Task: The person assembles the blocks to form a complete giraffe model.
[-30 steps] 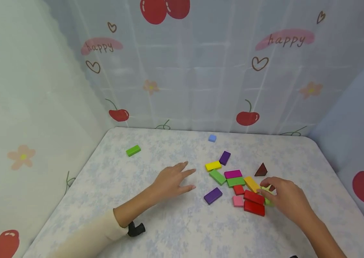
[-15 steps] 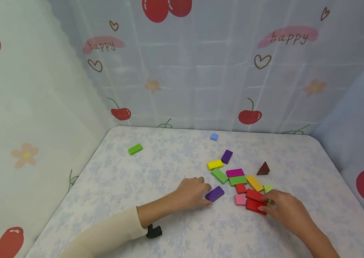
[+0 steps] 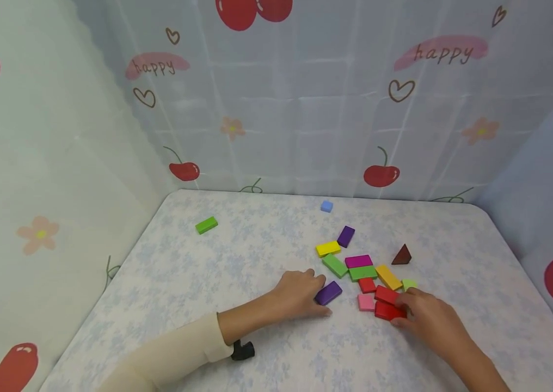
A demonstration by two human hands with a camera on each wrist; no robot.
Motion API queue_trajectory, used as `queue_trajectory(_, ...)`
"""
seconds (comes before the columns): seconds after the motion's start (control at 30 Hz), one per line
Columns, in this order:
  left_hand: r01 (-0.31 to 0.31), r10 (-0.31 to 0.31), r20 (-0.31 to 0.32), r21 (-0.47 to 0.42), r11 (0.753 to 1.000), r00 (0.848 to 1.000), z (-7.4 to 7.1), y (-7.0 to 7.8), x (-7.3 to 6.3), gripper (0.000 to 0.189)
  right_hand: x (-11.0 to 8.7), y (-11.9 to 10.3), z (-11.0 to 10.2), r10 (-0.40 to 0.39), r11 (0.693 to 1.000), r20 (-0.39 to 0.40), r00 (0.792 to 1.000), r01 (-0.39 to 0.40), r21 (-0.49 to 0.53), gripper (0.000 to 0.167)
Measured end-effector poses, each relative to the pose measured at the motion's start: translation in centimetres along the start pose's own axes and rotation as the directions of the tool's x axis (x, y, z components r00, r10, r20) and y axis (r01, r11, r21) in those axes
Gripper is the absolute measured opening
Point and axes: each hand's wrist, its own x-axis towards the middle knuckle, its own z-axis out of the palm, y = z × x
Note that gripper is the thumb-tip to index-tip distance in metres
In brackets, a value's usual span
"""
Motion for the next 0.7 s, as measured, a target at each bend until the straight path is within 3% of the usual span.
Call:
queue_trajectory(0.27, -0.032, 0.033, -0.019, 0.012, 0.999, 0.999, -0.2, -0.2, -0.2, 0.035, -0.4, -0.6, 0.0, -0.001, 0.999, 0.020, 1.000, 0.002, -0.055, 0.037)
queue_trajectory(0.5, -0.044, 0.036, -0.049, -0.161, 0.986, 0.998, 0.1, -3.1, -1.6, 0.025, -0.8, -0.9, 0.2, 0.016, 0.999, 0.051, 0.999, -0.014, -0.041, 0.043)
queue_trajectory(0.7, 0.004, -0.021, -0.062, -0.261, 0.965, 0.998, 0.3, -5.9, -2.7, 0.023, -1.3, -0.8, 0.2, 0.011, 1.000, 0.028, 1.000, -0.011, 0.003, 0.040)
